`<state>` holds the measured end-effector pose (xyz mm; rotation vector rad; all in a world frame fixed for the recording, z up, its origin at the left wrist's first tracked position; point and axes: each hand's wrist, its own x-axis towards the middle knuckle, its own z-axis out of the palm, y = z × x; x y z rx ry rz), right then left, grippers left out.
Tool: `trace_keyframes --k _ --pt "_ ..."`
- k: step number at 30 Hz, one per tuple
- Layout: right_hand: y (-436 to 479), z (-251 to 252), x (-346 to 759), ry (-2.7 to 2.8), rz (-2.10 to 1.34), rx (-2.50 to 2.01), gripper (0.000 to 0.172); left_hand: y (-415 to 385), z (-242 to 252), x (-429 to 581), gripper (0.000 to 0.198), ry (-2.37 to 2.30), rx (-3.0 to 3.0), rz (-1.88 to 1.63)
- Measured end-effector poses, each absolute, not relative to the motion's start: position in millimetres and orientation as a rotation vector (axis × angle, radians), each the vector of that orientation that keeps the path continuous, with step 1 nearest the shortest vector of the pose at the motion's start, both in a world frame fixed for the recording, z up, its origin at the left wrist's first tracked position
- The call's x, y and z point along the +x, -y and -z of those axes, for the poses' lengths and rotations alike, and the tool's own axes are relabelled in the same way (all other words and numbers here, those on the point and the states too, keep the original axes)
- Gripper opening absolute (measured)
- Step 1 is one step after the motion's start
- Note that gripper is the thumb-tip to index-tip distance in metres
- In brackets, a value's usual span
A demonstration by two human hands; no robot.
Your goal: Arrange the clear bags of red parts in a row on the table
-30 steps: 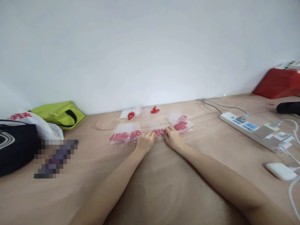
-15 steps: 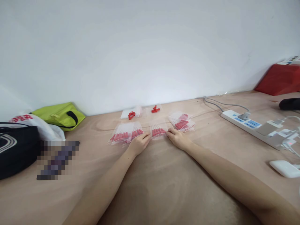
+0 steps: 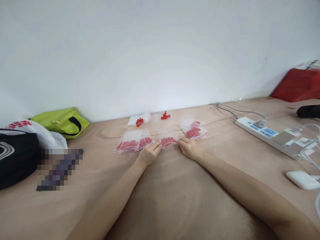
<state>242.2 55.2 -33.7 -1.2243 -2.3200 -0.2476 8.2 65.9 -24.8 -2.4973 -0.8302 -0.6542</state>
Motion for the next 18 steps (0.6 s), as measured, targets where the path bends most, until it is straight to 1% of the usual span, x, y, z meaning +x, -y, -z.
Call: trace_keyframes --k 7,18 --pt "-55.7 31.8 245.8 2.358 0.252 -1.109 0.026 -66.3 25.9 4.0 0.026 0.840 -2.468 0.669" --pt "-61.2 33.4 244.4 2.437 0.434 -1.116 0.029 -63.2 18.0 6.7 0.026 0.831 -2.477 0.712"
